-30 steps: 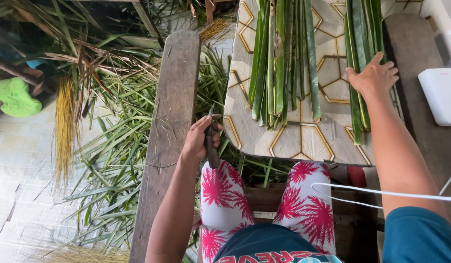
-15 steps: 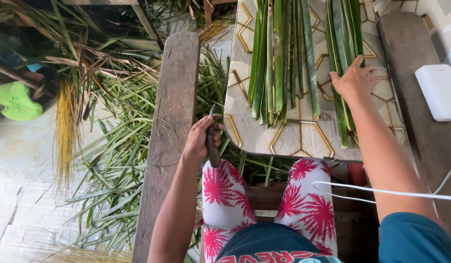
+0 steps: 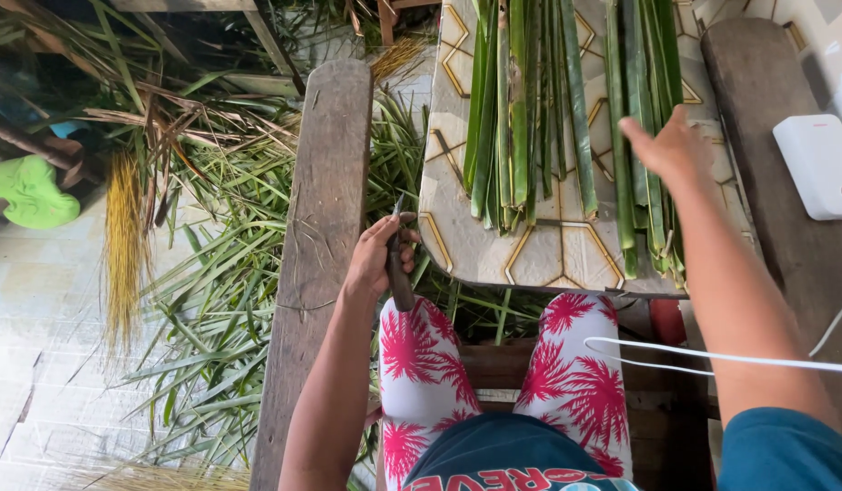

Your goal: Stripping palm leaves from their midribs using a small knife

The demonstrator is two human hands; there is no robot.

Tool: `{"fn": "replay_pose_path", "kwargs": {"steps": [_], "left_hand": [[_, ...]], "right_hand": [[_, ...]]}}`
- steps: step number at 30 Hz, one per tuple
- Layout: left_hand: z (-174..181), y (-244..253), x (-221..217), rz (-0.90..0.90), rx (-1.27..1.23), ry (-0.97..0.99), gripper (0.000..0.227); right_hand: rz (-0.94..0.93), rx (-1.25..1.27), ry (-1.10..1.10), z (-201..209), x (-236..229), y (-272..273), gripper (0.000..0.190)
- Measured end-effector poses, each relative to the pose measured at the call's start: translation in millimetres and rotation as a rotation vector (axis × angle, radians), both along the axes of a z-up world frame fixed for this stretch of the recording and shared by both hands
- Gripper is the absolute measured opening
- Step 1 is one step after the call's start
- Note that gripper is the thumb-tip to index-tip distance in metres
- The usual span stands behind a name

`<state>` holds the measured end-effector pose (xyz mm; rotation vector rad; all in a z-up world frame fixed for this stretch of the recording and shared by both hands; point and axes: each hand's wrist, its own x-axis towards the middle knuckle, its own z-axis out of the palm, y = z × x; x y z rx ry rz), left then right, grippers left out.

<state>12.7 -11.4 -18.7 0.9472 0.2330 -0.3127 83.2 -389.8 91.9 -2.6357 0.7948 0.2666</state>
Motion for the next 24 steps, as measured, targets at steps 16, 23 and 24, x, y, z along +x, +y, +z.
{"fn": "replay_pose_path", "kwargs": {"steps": [16,23,24], "left_hand": [[-5.4,-0.6,1.3,0.006,-0.022,-0.013,0.026],[-5.1,-0.1,0.9,0.014,-0.024,0.000,0.023],[-5.0,0.6,1.1,0.003,-0.024,0.003,0.024]], "right_hand": [[-0.306,0.370,-0.329,-52.7,6.2,-115.8,0.026],[0.331,-0.004,-0.600,-61.5,5.3,-72.3,0.011],[0.362,-0.108,-0.501,-67.3,10.9,-67.9,0.022]]}}
